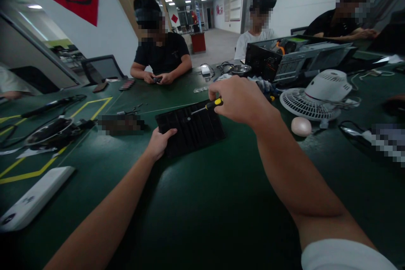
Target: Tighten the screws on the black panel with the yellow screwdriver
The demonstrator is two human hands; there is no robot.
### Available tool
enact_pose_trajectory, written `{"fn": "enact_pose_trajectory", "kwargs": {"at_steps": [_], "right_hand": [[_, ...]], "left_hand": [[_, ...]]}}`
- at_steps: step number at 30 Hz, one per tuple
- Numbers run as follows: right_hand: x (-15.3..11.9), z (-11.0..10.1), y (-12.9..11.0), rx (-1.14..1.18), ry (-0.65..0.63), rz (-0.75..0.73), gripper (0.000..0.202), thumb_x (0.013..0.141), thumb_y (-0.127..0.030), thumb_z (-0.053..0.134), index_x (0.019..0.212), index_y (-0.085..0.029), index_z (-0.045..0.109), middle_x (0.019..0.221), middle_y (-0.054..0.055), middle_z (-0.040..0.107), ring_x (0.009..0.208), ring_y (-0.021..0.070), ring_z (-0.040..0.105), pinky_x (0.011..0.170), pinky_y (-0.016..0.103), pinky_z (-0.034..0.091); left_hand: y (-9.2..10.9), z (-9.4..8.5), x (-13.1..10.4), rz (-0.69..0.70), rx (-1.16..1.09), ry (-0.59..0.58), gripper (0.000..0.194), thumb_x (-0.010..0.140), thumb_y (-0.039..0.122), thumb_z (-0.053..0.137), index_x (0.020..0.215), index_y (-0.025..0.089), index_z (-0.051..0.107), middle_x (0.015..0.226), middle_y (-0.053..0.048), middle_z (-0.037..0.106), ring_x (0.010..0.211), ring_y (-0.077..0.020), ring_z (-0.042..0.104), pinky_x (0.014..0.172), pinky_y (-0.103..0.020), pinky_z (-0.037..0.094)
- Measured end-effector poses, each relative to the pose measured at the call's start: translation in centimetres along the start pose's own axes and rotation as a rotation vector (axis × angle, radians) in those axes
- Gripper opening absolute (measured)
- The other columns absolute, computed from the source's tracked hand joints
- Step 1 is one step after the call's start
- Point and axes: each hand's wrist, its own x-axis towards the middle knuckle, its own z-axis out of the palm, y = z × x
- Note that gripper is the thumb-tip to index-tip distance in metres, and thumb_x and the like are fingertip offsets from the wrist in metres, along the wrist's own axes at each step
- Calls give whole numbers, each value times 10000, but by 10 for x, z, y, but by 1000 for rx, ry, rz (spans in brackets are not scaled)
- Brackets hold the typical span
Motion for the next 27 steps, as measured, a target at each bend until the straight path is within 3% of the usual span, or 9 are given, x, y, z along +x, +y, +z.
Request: {"fn": "enact_pose_trajectory", "kwargs": {"at_steps": [14,27], "right_hand": [[1,7,-10,-24,-15,-37,236,830,-271,753,1042,-263,857,971,81,819,905,293,725,747,372,444],[7,14,-4,9,-56,-31,255,843,-303,717,1060,-263,844,1044,93,826,991,321,734,762,389,466]], "left_hand": [[3,2,-2,-2,-8,12,518,556,355,965,979,174,728,927,-70,807,871,-297,786,943,-519,649],[5,1,-3,-19,-2,22,529,547,353,966,983,183,719,928,-73,798,876,-301,788,905,-492,655]]}}
